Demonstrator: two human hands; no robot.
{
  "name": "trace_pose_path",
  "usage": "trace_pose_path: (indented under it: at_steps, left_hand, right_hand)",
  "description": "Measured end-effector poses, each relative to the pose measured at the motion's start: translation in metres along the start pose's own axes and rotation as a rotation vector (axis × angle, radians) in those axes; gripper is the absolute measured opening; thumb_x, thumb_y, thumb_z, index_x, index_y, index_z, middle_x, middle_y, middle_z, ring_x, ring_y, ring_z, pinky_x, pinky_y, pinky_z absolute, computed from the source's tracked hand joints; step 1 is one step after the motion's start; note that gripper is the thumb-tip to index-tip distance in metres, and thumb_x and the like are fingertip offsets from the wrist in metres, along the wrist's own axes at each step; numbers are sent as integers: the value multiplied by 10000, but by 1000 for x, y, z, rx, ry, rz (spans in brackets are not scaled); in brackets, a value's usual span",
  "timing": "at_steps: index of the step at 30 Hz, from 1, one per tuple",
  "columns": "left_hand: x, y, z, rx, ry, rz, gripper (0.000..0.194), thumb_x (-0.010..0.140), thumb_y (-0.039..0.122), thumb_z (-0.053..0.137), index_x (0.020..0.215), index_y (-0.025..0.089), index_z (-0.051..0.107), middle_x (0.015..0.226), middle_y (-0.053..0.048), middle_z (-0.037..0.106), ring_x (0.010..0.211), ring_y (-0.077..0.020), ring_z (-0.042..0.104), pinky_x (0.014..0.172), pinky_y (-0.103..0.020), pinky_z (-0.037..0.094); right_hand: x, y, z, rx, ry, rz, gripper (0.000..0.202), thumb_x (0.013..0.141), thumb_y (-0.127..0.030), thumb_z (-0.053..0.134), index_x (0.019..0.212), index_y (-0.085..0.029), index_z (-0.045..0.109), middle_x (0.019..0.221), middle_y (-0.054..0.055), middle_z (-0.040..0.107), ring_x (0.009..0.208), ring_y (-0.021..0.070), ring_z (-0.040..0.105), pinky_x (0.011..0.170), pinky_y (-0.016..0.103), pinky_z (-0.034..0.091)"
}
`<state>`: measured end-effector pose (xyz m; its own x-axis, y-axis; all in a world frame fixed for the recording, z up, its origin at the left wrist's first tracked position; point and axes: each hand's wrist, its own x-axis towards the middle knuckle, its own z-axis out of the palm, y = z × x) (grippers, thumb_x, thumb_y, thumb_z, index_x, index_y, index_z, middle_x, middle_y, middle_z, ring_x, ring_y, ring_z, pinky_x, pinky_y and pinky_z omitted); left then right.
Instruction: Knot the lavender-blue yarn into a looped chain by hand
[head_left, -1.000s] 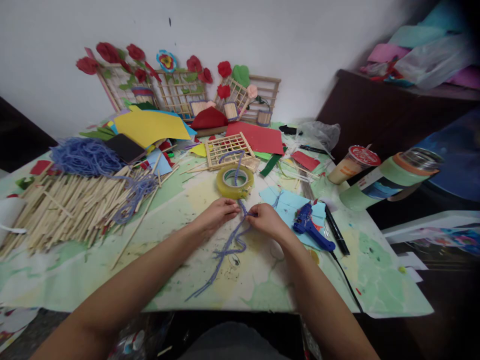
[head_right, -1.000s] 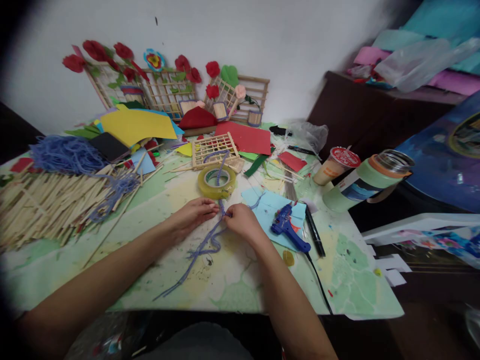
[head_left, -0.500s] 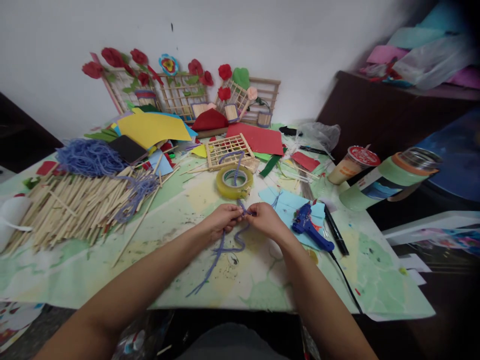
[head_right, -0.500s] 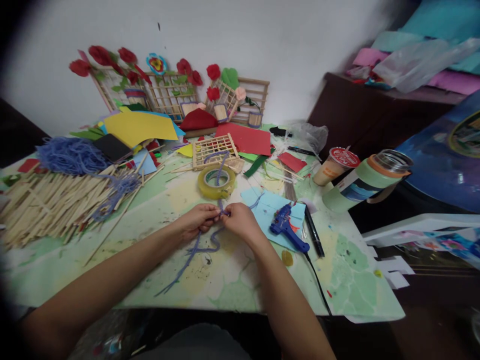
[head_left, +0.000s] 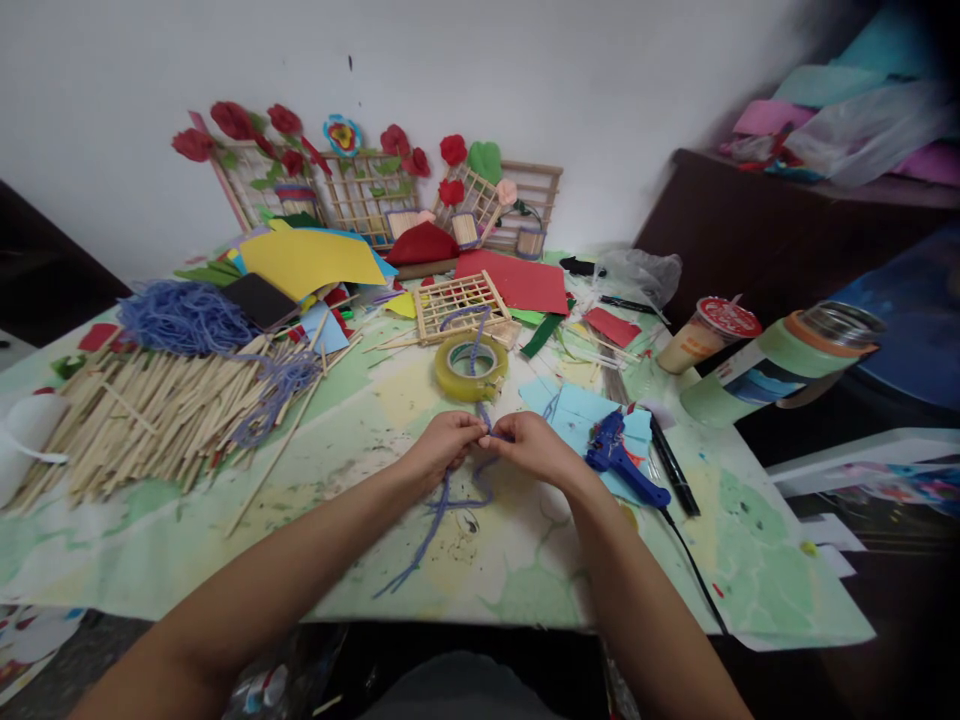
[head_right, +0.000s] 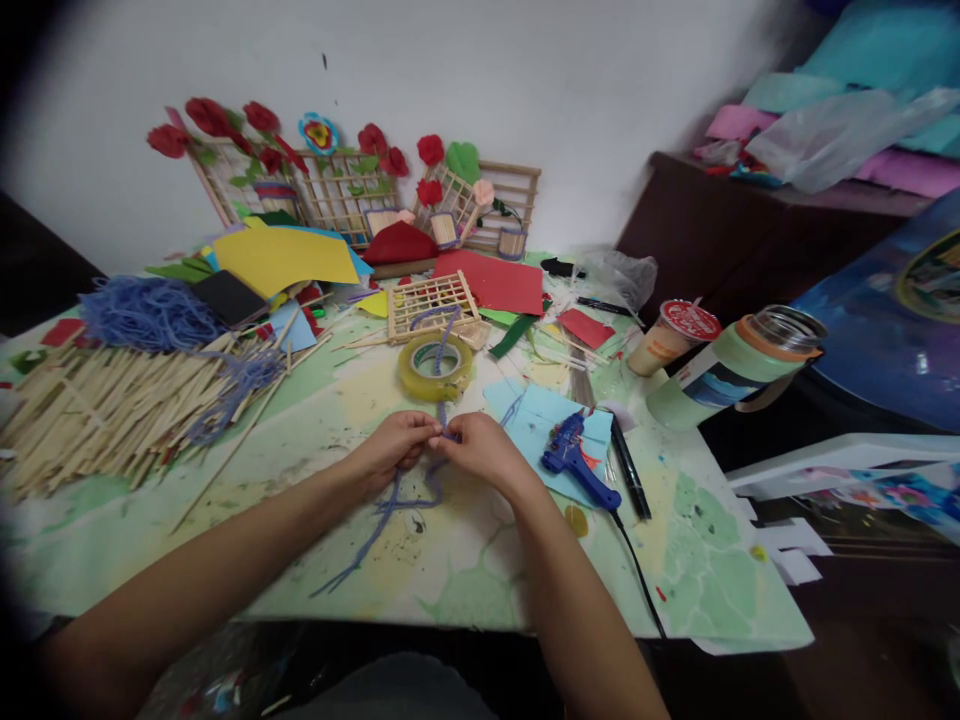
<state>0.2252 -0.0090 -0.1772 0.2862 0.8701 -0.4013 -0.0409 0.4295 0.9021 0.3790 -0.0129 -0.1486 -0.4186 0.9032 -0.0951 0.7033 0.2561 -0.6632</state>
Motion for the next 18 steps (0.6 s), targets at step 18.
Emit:
trace_pose_path:
  at_steps: [18]
  left_hand:
    - [-5,7,-3,-271,-52,-87,212,688,279,626,708,163,450,464,103,330,312,8,132,326,-145,39]
  right_hand:
    - [5,4,12,131,249,31,210,787,-313,465,706,-135,543,644,-4,502,594,102,427,568,226,326]
